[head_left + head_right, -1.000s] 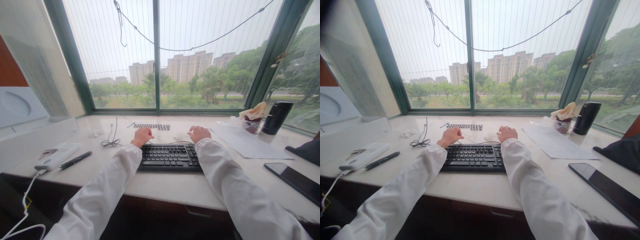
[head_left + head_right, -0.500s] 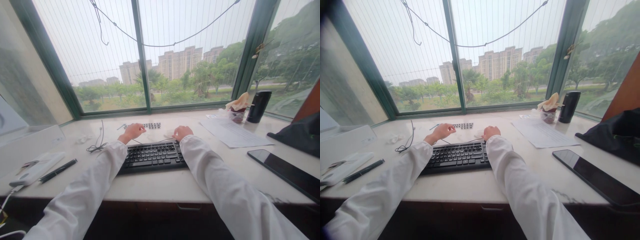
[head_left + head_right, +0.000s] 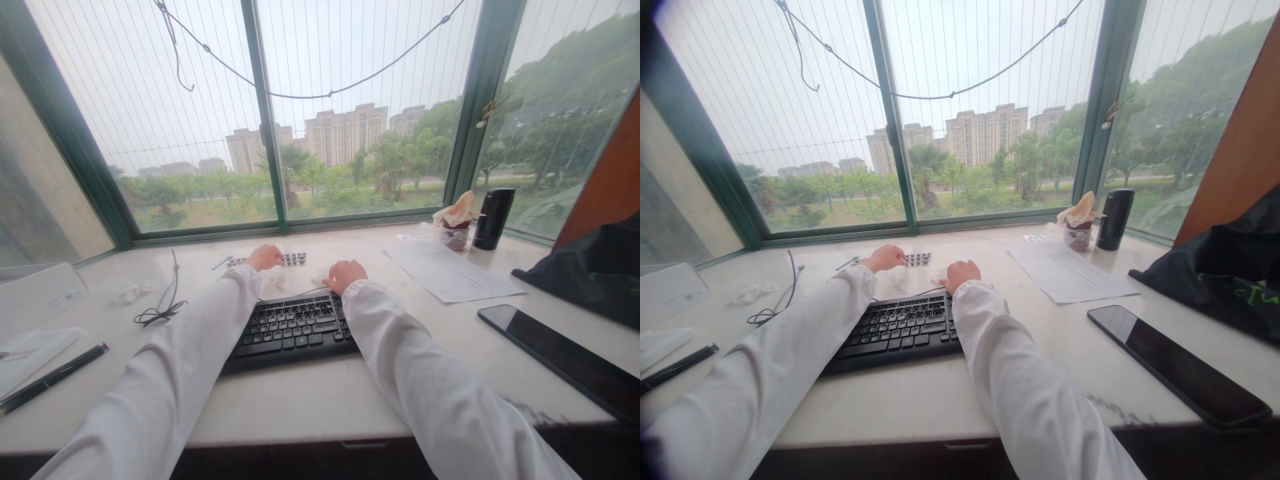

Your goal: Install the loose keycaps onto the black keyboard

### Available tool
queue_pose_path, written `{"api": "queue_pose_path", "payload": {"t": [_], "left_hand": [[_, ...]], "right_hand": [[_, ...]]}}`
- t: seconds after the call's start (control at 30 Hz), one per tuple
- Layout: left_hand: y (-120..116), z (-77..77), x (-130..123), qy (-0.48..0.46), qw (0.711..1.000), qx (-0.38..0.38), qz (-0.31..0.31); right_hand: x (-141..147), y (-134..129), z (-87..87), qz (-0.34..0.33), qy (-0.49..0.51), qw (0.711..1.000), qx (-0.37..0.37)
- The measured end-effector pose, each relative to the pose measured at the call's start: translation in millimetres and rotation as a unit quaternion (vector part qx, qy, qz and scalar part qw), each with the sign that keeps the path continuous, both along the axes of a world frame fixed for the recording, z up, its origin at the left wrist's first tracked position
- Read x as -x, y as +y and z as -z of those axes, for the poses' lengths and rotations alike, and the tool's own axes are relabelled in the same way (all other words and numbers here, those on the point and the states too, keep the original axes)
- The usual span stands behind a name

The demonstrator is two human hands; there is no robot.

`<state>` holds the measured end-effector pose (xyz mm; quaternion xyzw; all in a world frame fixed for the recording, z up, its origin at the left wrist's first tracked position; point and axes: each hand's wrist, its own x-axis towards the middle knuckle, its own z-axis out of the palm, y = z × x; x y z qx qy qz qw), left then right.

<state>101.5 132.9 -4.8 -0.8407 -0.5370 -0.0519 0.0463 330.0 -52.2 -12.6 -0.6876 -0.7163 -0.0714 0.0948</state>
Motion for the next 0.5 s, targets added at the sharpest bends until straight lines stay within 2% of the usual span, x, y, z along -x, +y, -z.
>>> {"api": "queue_pose_path", "payload": {"t": [0.3, 0.5], "left_hand": [[-0.9, 2.1, -7.3, 0.010, 1.000, 0.002, -0.010], [-12.3, 0.1, -4.7, -0.007, 1.000, -0.006, -0.023]], "right_hand": [[-7.0, 7.1, 5.0, 0.014, 0.037, 0.999, -0.002], [-8.9, 11.7, 9.4, 0.030, 0.048, 0.998, 0.005]]}}
